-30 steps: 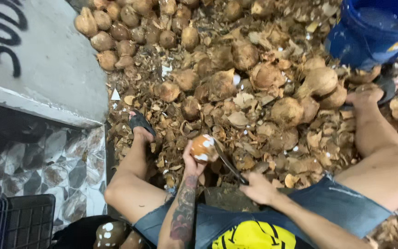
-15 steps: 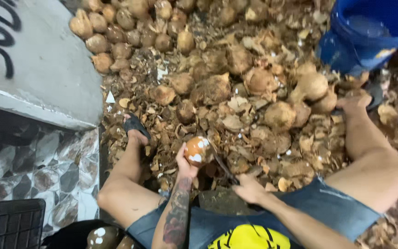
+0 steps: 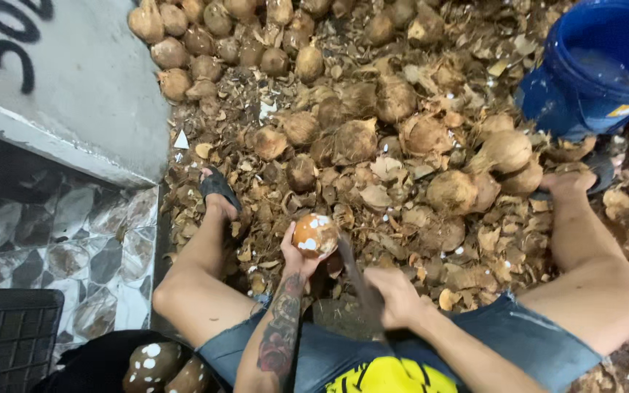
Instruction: The person sits on the floor and uses a curved knife to peel the husk off several coconuts. They rotate each coconut to remove the outer layer, occasionally dipping the knife into a blue bucket of water. Peeled coconuts are placed into a black basin nearby.
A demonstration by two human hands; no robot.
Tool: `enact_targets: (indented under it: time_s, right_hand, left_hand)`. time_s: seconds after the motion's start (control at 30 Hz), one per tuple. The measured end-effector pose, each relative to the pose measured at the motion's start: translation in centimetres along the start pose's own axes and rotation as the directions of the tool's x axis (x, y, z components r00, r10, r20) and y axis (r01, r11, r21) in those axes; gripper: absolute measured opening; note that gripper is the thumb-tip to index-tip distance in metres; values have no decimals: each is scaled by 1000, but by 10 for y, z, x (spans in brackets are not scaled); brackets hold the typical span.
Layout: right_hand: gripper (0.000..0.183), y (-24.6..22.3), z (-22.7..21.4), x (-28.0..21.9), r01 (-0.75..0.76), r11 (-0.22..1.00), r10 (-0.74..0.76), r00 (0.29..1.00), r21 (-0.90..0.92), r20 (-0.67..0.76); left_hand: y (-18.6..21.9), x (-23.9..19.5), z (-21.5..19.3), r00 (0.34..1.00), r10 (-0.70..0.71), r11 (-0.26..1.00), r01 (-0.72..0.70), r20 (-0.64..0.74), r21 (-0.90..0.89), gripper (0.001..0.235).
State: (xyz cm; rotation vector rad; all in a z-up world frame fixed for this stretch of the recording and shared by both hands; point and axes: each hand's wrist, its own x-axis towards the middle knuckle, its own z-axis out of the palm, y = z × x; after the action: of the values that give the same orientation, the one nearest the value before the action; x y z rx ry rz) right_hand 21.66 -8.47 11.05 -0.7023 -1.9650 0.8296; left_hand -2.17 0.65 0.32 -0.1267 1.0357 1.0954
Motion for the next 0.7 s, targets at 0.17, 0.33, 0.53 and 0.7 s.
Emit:
enact_targets:
  time_s: [0.17, 0.33, 0.53, 0.7]
  right_hand:
    - [16, 15, 1, -23, -966, 239, 927, 196, -101, 319]
    - [30, -33, -34, 26, -784, 619, 776, 598, -56, 199]
    - [20, -58, -39, 32, -2, 994, 1, 1000, 107, 13]
    - [28, -3, -10, 2, -924, 305, 834, 141, -231, 534]
  left_hand:
    - [2, -14, 12, 993, 121, 981, -118, 8, -151, 74]
    - [10, -23, -1, 995, 98, 966, -100, -19, -239, 79]
    - [-6, -17, -11, 995, -97, 994, 96, -11, -57, 84]
    - [-2, -8, 1, 999, -31, 996, 28, -36, -86, 61]
